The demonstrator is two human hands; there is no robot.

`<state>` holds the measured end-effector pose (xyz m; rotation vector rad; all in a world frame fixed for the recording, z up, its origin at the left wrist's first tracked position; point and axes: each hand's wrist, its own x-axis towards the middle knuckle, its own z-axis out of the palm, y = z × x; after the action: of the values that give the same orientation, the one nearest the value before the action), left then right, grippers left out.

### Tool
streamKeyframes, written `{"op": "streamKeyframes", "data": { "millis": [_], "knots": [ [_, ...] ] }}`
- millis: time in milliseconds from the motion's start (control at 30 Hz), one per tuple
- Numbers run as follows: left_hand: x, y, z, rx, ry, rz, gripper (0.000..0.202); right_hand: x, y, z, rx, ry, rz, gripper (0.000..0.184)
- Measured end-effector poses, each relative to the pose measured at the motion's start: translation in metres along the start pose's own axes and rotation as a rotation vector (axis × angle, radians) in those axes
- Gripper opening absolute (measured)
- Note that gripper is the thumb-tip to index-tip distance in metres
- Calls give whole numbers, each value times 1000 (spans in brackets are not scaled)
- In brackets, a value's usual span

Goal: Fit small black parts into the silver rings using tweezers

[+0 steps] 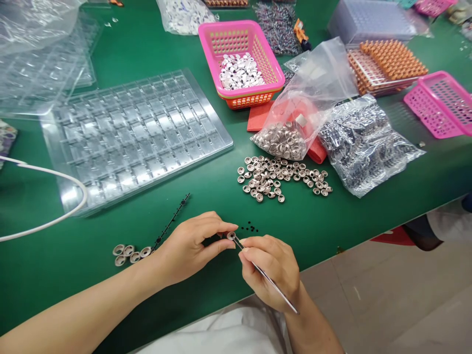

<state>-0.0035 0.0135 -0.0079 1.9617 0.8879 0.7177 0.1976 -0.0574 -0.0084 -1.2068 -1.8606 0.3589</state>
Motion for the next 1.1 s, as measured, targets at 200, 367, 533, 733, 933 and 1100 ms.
{"op": "streamKeyframes", "data": {
  "millis": [200,367,533,733,933,1100],
  "knots": [
    [1,2,-2,-22,-7,-24,19,-4,3,-2,152,73,44,39],
    [3,6,-5,-79,-18,-8,20,-4,7,-4,324,223,104,23],
    [3,7,-6,-144,-21,69,19,-4,4,-10,252,104,105,34],
    [3,7,-6,-211,-55,150,24,1,11,-16,93,-141,-120,36],
    [5,8,-7,-230,-112,163,33,10,16,-19,20,-231,-260,26],
    [3,8,-6,-246,-141,177,30,7,20,-21,14,-297,-309,25]
  ]
}}
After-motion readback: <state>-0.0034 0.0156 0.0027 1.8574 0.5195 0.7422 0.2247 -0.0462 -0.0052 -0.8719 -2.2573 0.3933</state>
